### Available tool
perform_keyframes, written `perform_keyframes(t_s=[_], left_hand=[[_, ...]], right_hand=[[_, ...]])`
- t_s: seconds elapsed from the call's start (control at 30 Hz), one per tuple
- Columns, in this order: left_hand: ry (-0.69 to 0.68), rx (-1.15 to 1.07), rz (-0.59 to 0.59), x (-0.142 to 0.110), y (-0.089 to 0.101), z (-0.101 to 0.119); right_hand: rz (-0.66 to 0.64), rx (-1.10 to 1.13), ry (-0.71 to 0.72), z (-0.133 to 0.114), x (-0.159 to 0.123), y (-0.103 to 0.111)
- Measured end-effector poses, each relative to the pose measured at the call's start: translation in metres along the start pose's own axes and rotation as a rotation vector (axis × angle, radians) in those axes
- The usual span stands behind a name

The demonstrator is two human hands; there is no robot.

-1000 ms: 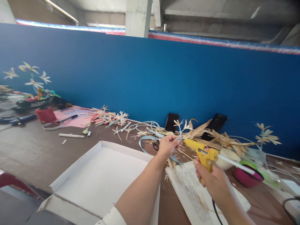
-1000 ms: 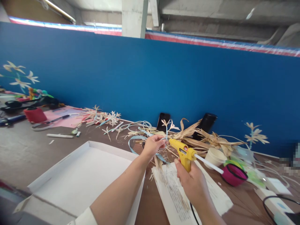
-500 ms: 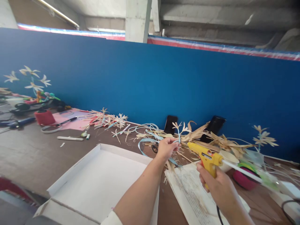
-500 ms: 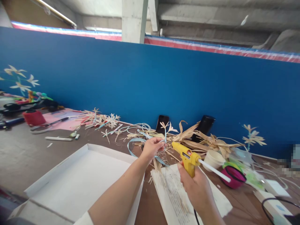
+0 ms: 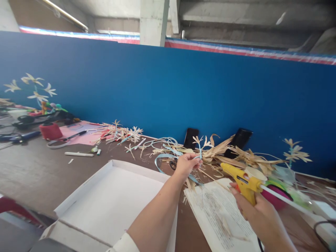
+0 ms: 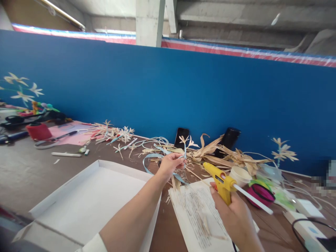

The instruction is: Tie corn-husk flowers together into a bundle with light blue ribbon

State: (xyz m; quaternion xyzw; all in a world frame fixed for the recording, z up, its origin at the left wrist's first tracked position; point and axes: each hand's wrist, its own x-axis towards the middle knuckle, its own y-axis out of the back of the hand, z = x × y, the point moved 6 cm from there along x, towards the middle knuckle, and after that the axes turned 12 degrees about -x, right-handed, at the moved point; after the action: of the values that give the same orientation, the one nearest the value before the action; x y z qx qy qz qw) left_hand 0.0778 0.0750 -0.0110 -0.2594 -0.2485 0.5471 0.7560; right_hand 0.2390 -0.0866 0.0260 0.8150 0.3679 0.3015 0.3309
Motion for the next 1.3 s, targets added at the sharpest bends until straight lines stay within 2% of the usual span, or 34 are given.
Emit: perform_keyframes(t_s=[0.1,0.2,0.37,0.6,1.1,1.3], left_hand=[[-0.005,0.004,-0.01,-0.001,-0.001,0.001],[0.007,0.017,-0.011,-0.001,-0.001,0.0],[-0.007,0.04,-0.009,0.0,0.0,-0.001],[-0.003,0.037,0.003,0.001,0.0,-0.002],[-0.015,0.04,-0.013,-0.001,-0.004,0.003],[-0.02,0.058,-0.011,-0.001,-0.002,0.002]], right_hand=[[-0.02,0.079,-0.016,0.002,-0.001,-0.004],[-0.093,0.132,-0.015,-0.001,-0.002,-0.01],[-0.129,0.189,0.048,-0.022,-0.008,-0.016],[-0.107,0.135,0.09,-0.042,-0.011,-0.021],[-0.096,-0.001,0.15,-0.048,-0.012,-0.021],[-0.084,-0.008,0.121,-0.046,-0.011,-0.022]])
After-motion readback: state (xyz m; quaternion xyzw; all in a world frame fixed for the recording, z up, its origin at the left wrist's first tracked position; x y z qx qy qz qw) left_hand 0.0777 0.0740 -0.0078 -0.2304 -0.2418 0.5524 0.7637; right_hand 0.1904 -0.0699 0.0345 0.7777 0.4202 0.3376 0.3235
